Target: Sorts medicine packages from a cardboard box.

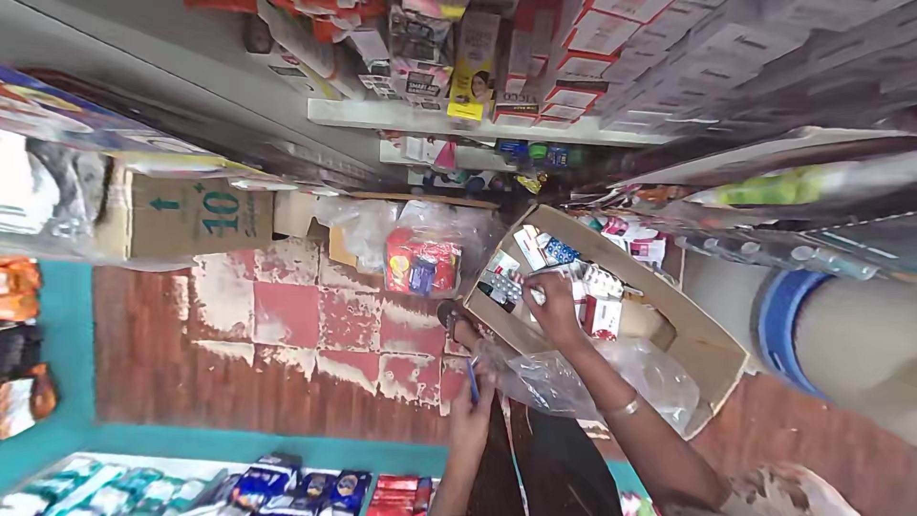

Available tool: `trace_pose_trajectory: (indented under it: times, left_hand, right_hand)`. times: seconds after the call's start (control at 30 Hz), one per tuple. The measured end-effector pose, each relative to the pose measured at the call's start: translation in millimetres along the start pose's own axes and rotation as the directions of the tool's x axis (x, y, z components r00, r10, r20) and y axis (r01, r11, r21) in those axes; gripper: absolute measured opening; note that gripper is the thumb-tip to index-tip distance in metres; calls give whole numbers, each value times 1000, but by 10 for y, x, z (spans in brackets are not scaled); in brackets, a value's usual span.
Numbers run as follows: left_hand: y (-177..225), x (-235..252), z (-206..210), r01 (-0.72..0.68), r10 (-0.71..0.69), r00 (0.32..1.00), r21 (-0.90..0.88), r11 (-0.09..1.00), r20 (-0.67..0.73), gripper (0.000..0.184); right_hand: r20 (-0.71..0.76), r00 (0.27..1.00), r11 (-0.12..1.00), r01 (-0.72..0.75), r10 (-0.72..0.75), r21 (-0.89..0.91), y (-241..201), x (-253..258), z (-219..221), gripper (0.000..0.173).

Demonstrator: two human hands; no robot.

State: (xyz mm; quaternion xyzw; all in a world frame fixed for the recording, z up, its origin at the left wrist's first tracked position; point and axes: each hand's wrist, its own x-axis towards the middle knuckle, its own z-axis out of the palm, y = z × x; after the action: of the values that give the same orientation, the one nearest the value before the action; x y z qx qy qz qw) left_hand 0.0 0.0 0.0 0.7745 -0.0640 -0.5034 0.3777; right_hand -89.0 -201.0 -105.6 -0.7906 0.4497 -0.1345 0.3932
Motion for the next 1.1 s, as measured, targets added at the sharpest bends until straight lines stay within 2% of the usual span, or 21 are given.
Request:
trace_pose_trajectory:
  times: [0.1, 0.17, 0.2, 0.33, 0.47, 0.63, 0.83, 0.9, 0.97, 1.03, 1.1]
  left_hand:
    - [477, 151, 240, -64, 89, 994, -312, 948, 65, 43]
    - [636, 154, 402, -59, 92, 994, -438, 897, 55, 30]
    - [671, 129, 432, -53, 101, 992, -483, 874, 74, 35]
    - [742, 37, 403, 4, 109, 982, -590, 807, 156, 25]
    - [859, 11, 282, 80, 134, 954, -657, 750, 270, 38]
    - [925, 11, 238, 107, 222, 896, -671, 734, 386, 42]
    - [998, -25, 259, 174, 221, 857, -665, 726, 466, 46]
    - [984, -46, 283, 210, 161, 869, -644, 736, 468, 46]
    - [912, -50, 326, 265, 31, 902, -609, 748, 431, 45]
    - [728, -6, 343, 297, -67, 905, -513, 805, 420, 45]
    - [508, 58, 320, 305, -133, 894, -365, 879, 428, 41]
  right_hand:
    - [-91, 976, 979, 194, -199, -63, -507, -480, -293, 16]
    - [-136, 952, 960, 261, -273, -101, -714, -678, -414, 16]
    - [-150, 947, 956, 271, -285, -110, -773, -729, -468, 14]
    - [-81, 975, 978, 210, -208, 11, -902, -799, -732, 13]
    - [-24, 982, 960, 189, -188, 205, -938, -836, -968, 18]
    - [-26, 999, 900, 33, -24, 435, -968, -854, -1144, 21]
    - [1, 999, 923, 34, -37, 382, -947, -888, -1219, 21]
    - [10, 997, 958, 76, -82, 278, -928, -917, -1184, 20]
    - [43, 991, 977, 117, -127, 177, -859, -961, -1101, 19]
    - [131, 983, 986, 115, -130, 118, -743, -1028, -997, 22]
    - [256, 963, 989, 51, -85, 136, -604, -1072, -901, 24]
